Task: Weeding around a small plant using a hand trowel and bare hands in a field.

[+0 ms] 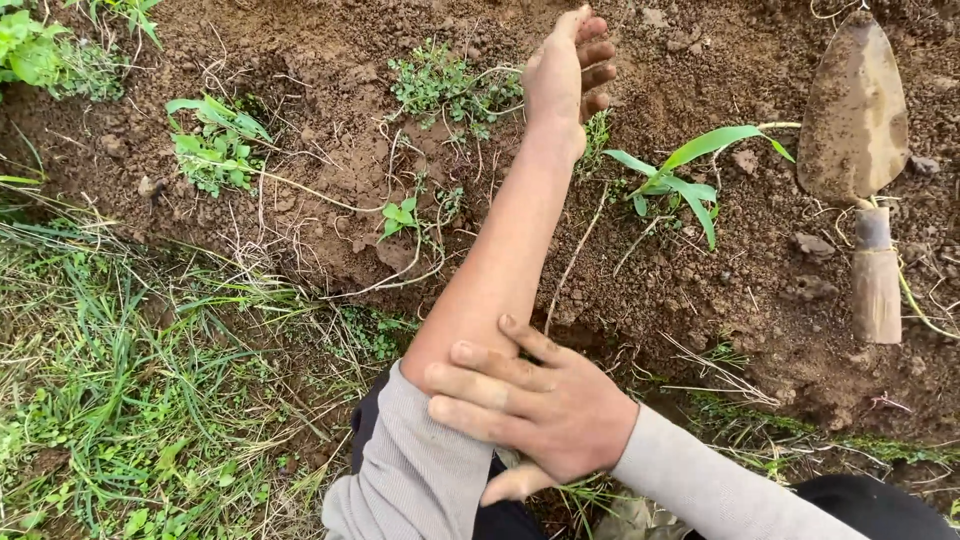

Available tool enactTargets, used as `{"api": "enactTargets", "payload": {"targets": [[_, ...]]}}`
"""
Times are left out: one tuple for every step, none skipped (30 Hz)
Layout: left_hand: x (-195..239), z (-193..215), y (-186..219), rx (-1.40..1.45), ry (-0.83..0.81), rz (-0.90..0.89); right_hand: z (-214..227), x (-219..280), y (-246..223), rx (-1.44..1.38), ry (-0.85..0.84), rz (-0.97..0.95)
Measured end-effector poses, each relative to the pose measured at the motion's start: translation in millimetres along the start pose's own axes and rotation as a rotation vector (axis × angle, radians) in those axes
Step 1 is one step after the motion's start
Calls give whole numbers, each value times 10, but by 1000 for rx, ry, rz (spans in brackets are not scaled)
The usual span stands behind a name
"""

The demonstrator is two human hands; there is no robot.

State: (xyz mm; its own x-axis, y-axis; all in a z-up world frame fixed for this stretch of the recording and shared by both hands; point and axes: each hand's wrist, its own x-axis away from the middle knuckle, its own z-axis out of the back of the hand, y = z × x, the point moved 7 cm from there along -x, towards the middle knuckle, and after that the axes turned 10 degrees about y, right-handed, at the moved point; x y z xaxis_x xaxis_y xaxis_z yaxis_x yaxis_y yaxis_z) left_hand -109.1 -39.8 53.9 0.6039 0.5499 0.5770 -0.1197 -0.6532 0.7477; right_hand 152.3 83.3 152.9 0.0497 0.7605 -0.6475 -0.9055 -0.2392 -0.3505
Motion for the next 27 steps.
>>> {"api": "enactTargets", "payload": {"targets": [[36, 35, -34, -3, 2, 5, 28, 17, 218, -3, 0, -6], [73, 81, -53, -127, 19, -31, 34, 59, 581, 94, -42, -207], [110, 95, -63, -251, 28, -70, 62, 131, 948, 198, -85, -408], [105, 147, -158, -253, 22, -67, 159, 148, 1024, 202, -85, -413], [84, 206, -194, -442, 40, -138, 328, 274, 1313, 289, -50, -752], [61, 261, -227, -630, 60, -209, 509, 454, 1544, 374, -10, -1090], [50, 291, -240, -630, 60, -205, 483, 447, 1421, 374, -12, -1092], [39, 301, -238, -701, 44, -247, 521, 333, 1234, 334, 148, -931], [26, 307, -238, -770, 27, -290, 567, 241, 1030, 295, 302, -764], [-33, 344, -263, -767, 25, -287, 497, 120, 716, 297, 299, -765], [-85, 354, -288, -794, 11, -302, 364, -2, 414, 88, 268, -776], [-134, 355, -319, -821, -4, -316, 236, -123, 100, -121, 236, -780], [-188, 384, -351, -826, -16, -310, 164, -106, 3, -115, 241, -793], [-237, 412, -374, -730, -26, -298, 97, -114, -121, -99, 238, -752], [-287, 427, -389, -630, -36, -286, 30, -125, -244, -80, 233, -708], [-253, 443, -386, -632, -50, -282, 27, -125, -236, -70, 236, -718], [-237, 458, -349, -603, -44, -275, 5, -128, -207, -129, 219, -733], [-222, 475, -310, -574, -38, -267, -19, -133, -180, -189, 203, -748], [-205, 477, -306, -574, -44, -261, -41, -110, -83, -185, 203, -756], [-189, 480, -303, -596, -47, -259, -54, -98, -2, -121, 190, -727], [-183, 464, -278, -617, -51, -263, -64, -92, 94, -55, 179, -694], [-217, 457, -313, -617, -59, -262, -120, 2, 346, -48, 181, -698], [-248, 473, -336, -638, -32, -280, -182, 167, 660, 55, 141, -835], [-278, 487, -360, -658, -5, -298, -230, 345, 964, 158, 99, -969], [-248, 478, -408, -662, -14, -295, -105, 412, 1152, 163, 103, -978], [-213, 457, -437, -698, -26, -328, 58, 481, 1338, 188, 157, -985], [-201, 391, -447, -731, -47, -371, 237, 546, 1551, 223, 219, -987]]}}
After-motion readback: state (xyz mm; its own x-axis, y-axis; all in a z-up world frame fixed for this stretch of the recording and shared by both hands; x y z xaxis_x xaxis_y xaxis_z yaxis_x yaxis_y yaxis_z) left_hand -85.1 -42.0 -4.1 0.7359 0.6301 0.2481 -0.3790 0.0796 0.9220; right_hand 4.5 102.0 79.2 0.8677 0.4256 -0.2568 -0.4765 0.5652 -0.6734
